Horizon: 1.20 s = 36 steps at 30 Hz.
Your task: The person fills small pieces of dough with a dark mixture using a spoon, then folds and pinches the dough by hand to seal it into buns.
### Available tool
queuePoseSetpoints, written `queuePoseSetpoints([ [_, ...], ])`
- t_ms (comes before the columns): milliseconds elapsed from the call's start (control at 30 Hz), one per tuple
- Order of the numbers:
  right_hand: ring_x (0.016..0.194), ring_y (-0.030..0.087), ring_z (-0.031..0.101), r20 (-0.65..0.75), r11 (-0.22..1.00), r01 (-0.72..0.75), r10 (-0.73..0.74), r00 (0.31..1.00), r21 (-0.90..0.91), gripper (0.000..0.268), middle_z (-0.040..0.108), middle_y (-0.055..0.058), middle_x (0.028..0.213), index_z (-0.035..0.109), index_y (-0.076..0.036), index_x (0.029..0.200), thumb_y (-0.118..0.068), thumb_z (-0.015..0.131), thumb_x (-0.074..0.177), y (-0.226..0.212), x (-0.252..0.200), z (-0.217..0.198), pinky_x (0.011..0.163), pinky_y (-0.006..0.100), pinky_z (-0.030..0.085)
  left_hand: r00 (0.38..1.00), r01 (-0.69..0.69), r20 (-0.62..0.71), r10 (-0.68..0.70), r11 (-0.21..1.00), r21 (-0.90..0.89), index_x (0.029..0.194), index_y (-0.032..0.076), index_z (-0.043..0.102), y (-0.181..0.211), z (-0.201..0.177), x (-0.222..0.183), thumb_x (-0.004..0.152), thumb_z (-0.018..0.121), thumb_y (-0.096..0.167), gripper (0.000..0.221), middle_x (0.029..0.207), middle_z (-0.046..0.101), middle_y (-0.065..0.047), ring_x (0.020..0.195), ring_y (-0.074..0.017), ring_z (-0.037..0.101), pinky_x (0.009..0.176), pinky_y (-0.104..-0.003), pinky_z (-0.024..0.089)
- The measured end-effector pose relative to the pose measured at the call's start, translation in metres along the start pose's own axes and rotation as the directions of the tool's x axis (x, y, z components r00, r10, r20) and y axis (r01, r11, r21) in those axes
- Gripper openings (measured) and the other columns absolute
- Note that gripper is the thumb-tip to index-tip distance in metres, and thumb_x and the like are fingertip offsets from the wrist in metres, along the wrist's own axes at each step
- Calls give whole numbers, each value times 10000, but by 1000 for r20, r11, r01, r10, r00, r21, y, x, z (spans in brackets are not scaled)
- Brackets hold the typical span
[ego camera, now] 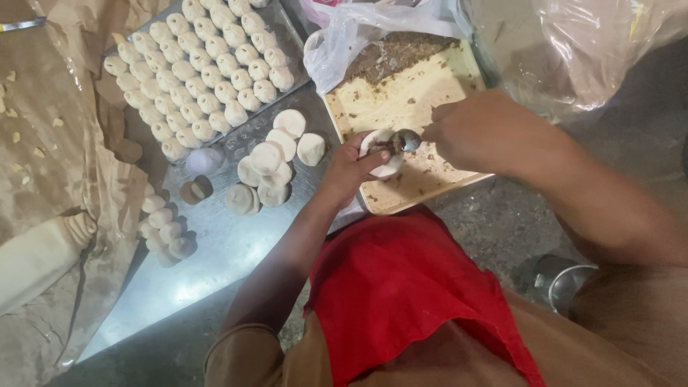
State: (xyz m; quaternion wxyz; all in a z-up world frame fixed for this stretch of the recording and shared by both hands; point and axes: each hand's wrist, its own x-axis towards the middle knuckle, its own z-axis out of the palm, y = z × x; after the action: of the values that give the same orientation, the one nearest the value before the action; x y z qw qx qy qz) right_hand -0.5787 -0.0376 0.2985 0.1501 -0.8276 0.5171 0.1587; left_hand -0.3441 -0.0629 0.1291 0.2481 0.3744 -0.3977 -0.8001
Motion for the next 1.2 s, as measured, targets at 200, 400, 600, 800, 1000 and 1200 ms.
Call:
queuePoseSetpoints([
  [200,645,220,692,-76,998,-41,45,996,50,314,710,48,848,743,-170,1198,-160,554,948,-3,-12,3,549,380,553,999,-19,-33,14,989,-145,1396,43,557,-13,-3,-6,990,682,105,429,1198,698,-94,1052,-190,709,866,-353,634],
  [400,673,239,706,-247,997,46,-61,967,-66,316,709,73,864,742,-105,1157,-123,598,876,-18,-16,8,551,392,551,998,-53,32,62,972,-230,1386,36,556,-22,-8,-9,1024,640,84,374,1226,700,-111,1075,-198,716,885,-381,656],
  [600,719,248,716,-398,982,50,-120,910,-183,299,703,77,860,730,-83,1131,-153,636,856,-28,-24,0,551,391,543,983,-117,84,164,906,-407,1414,25,549,-14,-14,-23,1059,620,86,367,1316,679,-118,1168,-230,694,999,-442,609],
  [800,646,224,675,-520,990,38,-103,848,-134,390,676,43,815,739,-91,1234,-128,682,849,-35,-31,-7,513,365,514,970,-134,102,221,834,-535,1476,70,503,-8,-16,-24,1053,607,85,436,1370,636,-105,1233,-242,661,1052,-459,577],
  [1000,621,199,652,-549,985,59,-139,824,-161,390,674,18,815,747,-103,1238,-134,683,854,-32,-31,-3,504,344,503,955,-184,102,277,830,-526,1503,73,477,-4,-18,-20,1058,596,89,460,1366,640,-109,1225,-243,662,1053,-462,574],
  [1200,564,185,629,-533,983,93,-166,830,-161,323,677,11,756,755,-121,1225,-133,668,915,-29,-21,3,444,331,479,955,-202,103,279,864,-461,1493,43,485,1,-20,-20,1062,590,80,445,1346,649,-128,1206,-236,672,1033,-439,586],
])
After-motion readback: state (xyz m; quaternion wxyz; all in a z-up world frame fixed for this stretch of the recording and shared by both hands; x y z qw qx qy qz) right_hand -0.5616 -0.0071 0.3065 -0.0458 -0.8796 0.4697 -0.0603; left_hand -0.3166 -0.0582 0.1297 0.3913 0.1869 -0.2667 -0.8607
